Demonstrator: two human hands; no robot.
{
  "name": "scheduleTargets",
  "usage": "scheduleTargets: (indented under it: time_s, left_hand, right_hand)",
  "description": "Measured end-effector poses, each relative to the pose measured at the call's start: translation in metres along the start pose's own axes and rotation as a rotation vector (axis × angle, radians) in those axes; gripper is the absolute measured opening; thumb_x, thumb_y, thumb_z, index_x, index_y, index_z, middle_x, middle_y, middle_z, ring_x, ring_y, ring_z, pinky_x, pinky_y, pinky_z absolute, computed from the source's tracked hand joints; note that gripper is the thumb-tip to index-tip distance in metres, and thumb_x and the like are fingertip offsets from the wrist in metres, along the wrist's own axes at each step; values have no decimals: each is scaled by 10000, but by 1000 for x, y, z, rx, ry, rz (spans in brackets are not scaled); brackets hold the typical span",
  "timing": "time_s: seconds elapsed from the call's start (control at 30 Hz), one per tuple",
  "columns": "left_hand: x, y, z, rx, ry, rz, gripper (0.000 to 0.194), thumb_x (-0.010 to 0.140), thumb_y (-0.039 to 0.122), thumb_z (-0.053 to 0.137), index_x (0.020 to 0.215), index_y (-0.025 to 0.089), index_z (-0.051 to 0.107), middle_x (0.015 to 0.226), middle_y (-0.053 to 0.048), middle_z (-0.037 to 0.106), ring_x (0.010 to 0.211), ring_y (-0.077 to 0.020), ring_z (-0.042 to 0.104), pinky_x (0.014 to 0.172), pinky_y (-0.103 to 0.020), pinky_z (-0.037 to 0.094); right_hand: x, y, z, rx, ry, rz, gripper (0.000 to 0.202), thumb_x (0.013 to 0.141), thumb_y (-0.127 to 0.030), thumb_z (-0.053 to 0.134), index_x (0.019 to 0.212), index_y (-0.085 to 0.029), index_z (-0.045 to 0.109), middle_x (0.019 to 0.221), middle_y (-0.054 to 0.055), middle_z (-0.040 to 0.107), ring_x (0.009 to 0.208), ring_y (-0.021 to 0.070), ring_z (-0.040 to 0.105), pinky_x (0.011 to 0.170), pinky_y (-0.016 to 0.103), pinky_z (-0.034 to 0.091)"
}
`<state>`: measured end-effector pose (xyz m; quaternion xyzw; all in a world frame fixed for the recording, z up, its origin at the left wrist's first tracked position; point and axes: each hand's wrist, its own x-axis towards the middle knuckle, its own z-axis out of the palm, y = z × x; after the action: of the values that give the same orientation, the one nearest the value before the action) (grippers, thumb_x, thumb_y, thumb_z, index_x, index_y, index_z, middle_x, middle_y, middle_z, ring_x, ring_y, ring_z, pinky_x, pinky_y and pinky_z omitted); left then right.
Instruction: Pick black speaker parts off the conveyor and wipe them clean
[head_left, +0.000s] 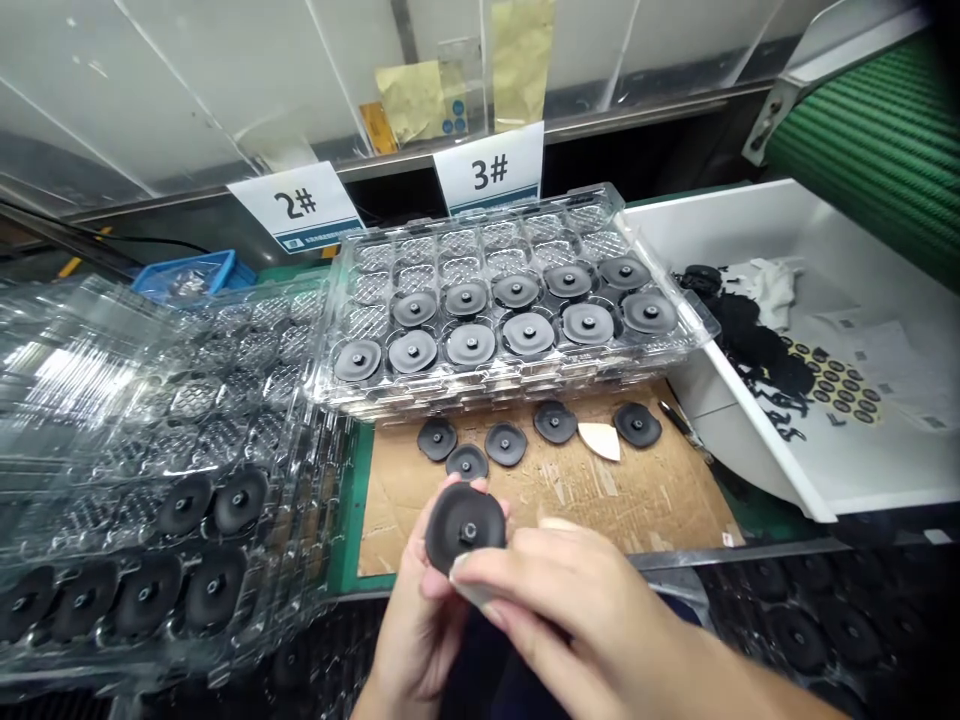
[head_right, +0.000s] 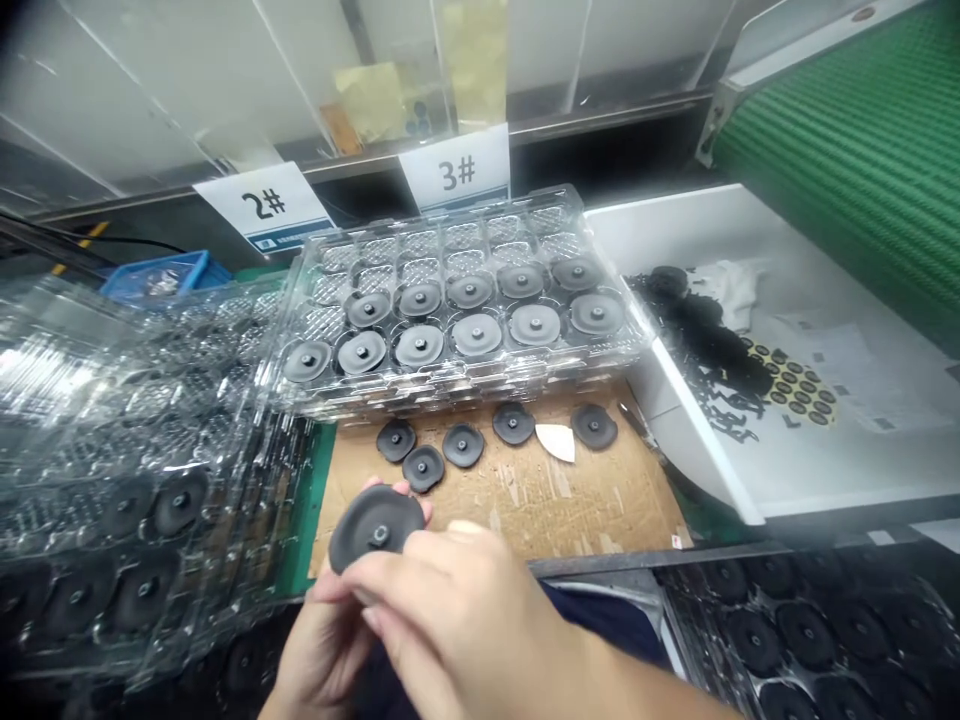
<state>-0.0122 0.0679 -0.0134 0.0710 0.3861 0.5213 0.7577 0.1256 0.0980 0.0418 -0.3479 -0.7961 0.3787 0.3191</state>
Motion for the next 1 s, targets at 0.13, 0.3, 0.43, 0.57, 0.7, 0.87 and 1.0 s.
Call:
scheduleTargets:
  time_s: [0.13, 0.3, 0.43, 0.57, 0.7, 0.87, 1.0]
  left_hand:
    - [1, -4, 3, 9, -35, -17, 568, 582, 328, 758, 1120, 243, 596, 1100, -59, 659, 1077, -253, 560, 967, -338, 401]
    - [-1, 1, 10, 47, -20, -60, 585, 588, 292, 761, 1143, 287, 576, 1091, -43, 665, 1065, -246, 569, 992, -363, 370]
    - [0, 6, 9, 82, -74, -85, 718, 451, 379, 801, 1124, 247, 589, 1116, -68, 652, 1047, -254, 575, 971, -342, 389]
    - [3, 7, 12, 89, -147, -200, 557, 588, 379, 747, 1105, 219, 611, 1002, -44, 689, 985, -240, 607, 950, -350, 400]
    - [4, 12, 21, 128, -218, -243, 552, 601, 348, 744, 1109, 182, 608, 853, -42, 707, 877, -236, 644, 791, -308, 500]
    - [6, 17, 20, 45, -267, -230, 612, 522, 381, 776, 1087, 210, 618, 1171, -85, 621, 974, -294, 622, 792, -332, 521]
    - [9, 15, 17, 41, -267, -274, 625, 534, 378, 774, 1113, 213, 605, 1286, -113, 540, 1036, -326, 589, 805, -346, 517]
  right_hand:
    - [6, 7, 4, -40, 123, 31, 233, 875, -137, 439, 1058, -151, 583, 893, 48, 651, 785, 155, 567, 726, 293, 433]
    - [-10, 9, -6, -12, 70, -60, 227, 852, -100, 455, 1033, -142, 587, 838, 37, 644, 746, 132, 572, 722, 266, 434]
    - [-26, 11, -22, -142, 83, 145, 233, 860, -119, 459, 1042, -182, 589, 759, 10, 613, 661, 125, 531, 631, 254, 403]
    - [-11, 14, -32, -286, 69, -78, 227, 898, -191, 440, 984, -228, 647, 682, 12, 573, 634, 141, 456, 604, 282, 357]
    - [1, 30, -42, -137, -62, -228, 247, 877, -139, 479, 1013, -249, 653, 787, 14, 611, 712, 134, 493, 659, 276, 392]
    - [-32, 65, -30, 128, 244, 281, 234, 884, -169, 472, 1036, -240, 636, 957, 29, 644, 881, 147, 584, 758, 256, 474]
    - [-64, 84, -16, 180, 261, 631, 234, 866, -323, 504, 1006, -212, 656, 1030, 58, 661, 960, 214, 606, 803, 323, 506]
